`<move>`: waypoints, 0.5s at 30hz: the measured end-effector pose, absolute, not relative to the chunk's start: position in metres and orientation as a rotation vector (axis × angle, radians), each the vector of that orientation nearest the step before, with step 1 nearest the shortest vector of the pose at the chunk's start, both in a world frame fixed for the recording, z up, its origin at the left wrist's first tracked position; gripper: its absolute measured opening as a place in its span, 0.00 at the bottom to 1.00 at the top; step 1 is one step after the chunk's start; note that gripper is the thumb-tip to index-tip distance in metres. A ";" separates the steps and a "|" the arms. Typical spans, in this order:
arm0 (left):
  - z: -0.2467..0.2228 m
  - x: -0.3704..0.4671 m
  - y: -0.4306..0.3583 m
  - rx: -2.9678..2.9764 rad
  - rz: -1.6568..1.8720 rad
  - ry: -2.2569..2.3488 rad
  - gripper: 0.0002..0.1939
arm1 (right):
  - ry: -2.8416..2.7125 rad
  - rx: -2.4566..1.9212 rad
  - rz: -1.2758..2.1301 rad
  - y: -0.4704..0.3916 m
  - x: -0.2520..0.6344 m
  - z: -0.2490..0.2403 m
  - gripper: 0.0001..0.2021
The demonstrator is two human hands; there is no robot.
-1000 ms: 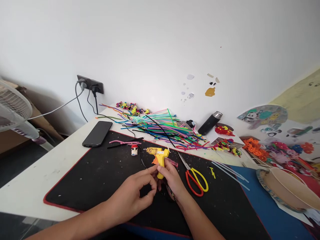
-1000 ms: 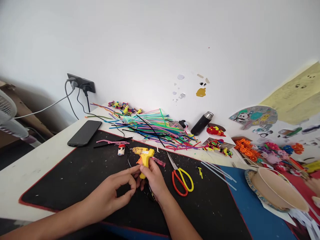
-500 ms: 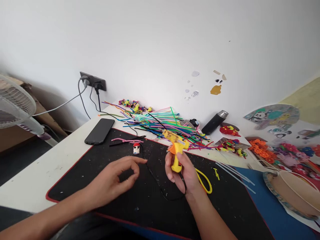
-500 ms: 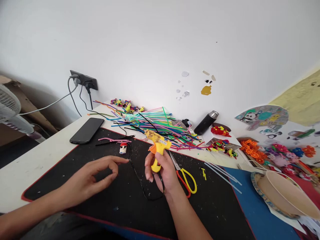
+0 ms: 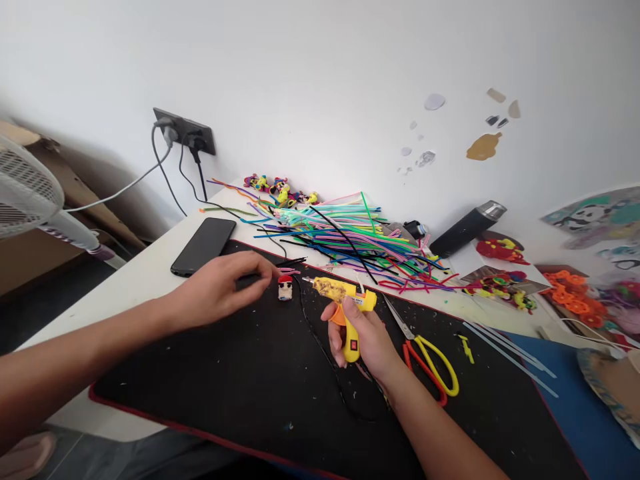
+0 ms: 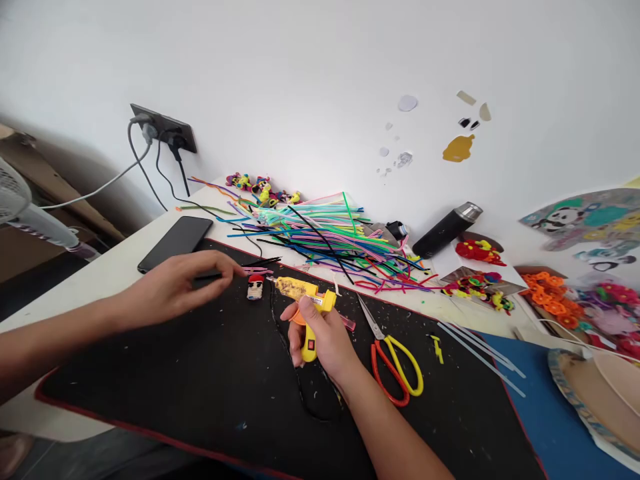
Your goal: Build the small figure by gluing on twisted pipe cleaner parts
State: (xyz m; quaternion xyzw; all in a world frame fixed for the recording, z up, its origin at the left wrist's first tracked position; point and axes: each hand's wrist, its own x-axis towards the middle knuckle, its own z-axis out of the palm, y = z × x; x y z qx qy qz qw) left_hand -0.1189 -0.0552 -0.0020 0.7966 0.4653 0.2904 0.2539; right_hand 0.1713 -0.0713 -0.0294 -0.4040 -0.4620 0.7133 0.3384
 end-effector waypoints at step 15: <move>-0.031 -0.116 -0.026 2.216 0.739 1.300 0.10 | -1.655 -1.284 1.592 -0.079 0.164 -0.055 0.29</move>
